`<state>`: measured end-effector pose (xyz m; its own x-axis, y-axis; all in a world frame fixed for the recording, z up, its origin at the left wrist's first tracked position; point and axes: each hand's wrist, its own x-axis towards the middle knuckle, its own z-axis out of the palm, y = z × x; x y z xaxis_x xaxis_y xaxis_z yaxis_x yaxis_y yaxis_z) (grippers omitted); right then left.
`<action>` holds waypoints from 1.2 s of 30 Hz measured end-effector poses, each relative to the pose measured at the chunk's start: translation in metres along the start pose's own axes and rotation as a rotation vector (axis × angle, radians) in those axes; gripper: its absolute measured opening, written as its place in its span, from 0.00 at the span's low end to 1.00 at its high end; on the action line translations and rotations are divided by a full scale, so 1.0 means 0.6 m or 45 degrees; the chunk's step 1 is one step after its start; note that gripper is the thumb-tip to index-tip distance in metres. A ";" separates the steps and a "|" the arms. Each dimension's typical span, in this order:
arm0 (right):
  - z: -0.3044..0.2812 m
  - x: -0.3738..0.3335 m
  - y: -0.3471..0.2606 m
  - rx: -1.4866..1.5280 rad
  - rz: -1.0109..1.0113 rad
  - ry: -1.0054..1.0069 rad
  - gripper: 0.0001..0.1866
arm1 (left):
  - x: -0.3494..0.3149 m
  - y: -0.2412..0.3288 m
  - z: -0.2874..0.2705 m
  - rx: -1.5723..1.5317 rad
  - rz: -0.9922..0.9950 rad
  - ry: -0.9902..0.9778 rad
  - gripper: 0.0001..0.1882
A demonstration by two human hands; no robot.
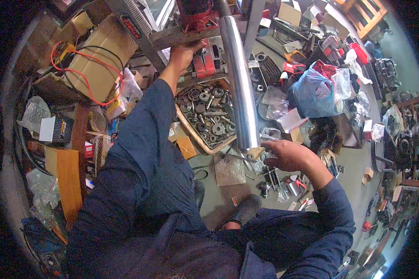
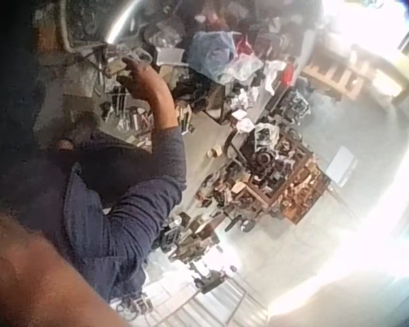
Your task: The person uses a specialized puller tool to separate or hold components on a camshaft and later works on engine assembly components, picking through a tray of metal gears and bolts and handling motorcycle parts by hand.
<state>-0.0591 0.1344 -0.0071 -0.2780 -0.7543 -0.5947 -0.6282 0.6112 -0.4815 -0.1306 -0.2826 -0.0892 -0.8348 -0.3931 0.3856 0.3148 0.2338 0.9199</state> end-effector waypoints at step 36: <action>0.021 0.003 0.000 -0.105 -0.041 -0.048 0.31 | -0.011 0.011 -0.039 0.077 -0.249 0.089 0.14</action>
<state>-0.0502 0.1358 -0.0163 -0.2300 -0.7627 -0.6045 -0.6944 0.5638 -0.4471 -0.1123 -0.2994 -0.0840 -0.8434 -0.4961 0.2064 0.1208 0.1993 0.9725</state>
